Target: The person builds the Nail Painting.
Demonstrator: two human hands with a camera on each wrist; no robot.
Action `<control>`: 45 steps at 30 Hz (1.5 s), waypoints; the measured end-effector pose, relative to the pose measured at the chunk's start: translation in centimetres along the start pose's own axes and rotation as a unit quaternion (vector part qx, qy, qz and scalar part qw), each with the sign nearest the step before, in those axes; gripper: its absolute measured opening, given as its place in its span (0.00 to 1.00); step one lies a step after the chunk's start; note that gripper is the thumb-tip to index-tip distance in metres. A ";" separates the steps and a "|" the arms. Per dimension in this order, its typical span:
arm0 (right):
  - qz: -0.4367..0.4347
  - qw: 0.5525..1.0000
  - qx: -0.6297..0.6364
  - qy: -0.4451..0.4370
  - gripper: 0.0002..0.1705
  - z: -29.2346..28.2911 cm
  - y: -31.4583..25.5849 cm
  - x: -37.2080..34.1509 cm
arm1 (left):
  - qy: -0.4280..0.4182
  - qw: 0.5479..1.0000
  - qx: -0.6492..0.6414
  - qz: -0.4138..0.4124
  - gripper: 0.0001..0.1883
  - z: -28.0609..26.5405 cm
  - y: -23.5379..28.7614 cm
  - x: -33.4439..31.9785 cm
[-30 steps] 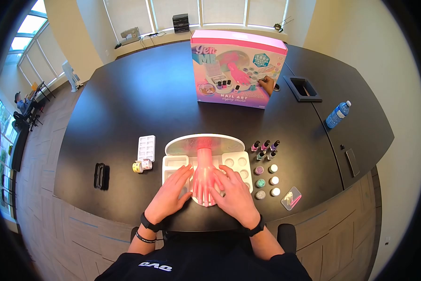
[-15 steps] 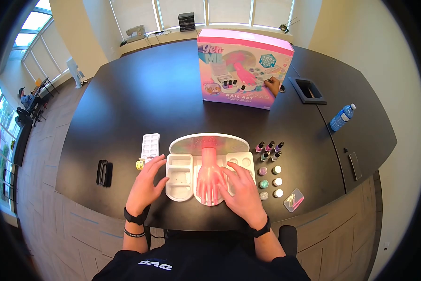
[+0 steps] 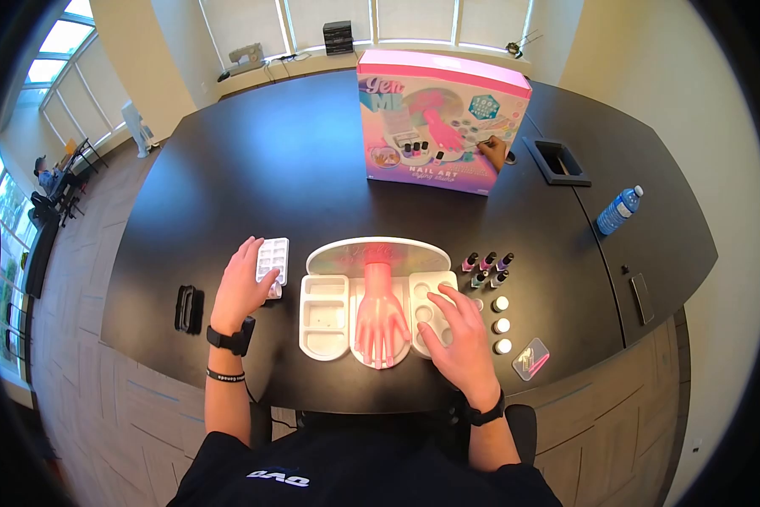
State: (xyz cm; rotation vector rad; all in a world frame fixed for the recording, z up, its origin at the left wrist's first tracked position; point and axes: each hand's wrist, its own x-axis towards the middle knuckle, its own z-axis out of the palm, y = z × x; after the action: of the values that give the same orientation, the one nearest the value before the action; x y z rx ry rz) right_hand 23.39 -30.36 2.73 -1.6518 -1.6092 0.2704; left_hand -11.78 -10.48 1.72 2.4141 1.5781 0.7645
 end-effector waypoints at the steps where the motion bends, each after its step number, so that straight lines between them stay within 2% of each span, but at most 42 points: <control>1: -0.001 1.000 -0.008 0.001 0.27 -0.1 0.1 0.0 | -0.010 1.000 0.013 -0.006 0.37 0.3 -0.2 0.4; 8: 0.013 1.000 -0.009 0.009 0.27 -0.6 0.0 0.3 | -0.090 0.994 0.054 -0.042 0.44 2.4 -1.5 3.8; 10: 0.016 1.000 -0.008 0.014 0.27 -0.6 0.2 0.3 | -0.141 0.985 0.064 -0.074 0.46 3.1 -1.8 4.6; 16: 0.035 0.999 -0.002 0.023 0.25 -0.9 0.3 -0.1 | -0.152 0.977 0.121 -0.086 0.49 5.0 -2.6 5.5; 26: 0.031 0.999 -0.017 0.033 0.25 -1.2 0.3 -0.5 | -0.147 0.975 0.111 -0.128 0.49 6.4 -3.5 5.7; 32: 0.027 0.999 -0.020 0.028 0.24 -1.0 0.3 -0.6 | -0.102 0.981 0.106 -0.125 0.54 6.3 -2.9 5.8; 34: 0.027 0.999 -0.019 0.028 0.23 -0.8 0.3 -0.7 | -0.042 0.989 0.095 -0.100 0.51 5.9 -2.2 5.8; 35: 0.026 0.999 -0.019 0.028 0.23 -0.8 0.3 -0.7 | -0.042 0.989 0.095 -0.101 0.51 5.7 -1.9 5.8; 37: 0.023 0.999 -0.023 0.029 0.23 -0.7 0.4 -0.7 | 0.019 0.994 0.080 -0.069 0.52 5.2 -1.2 5.7; 45: 0.024 0.999 -0.021 0.032 0.23 -0.7 0.3 -0.8 | 0.125 0.992 0.022 -0.010 0.51 2.2 2.7 4.6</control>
State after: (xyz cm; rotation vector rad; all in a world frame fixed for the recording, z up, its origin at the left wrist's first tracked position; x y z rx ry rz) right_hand 23.97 -31.31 2.71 -1.7165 -1.5383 0.2071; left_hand -7.05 -7.29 2.41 2.4063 1.7191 1.0771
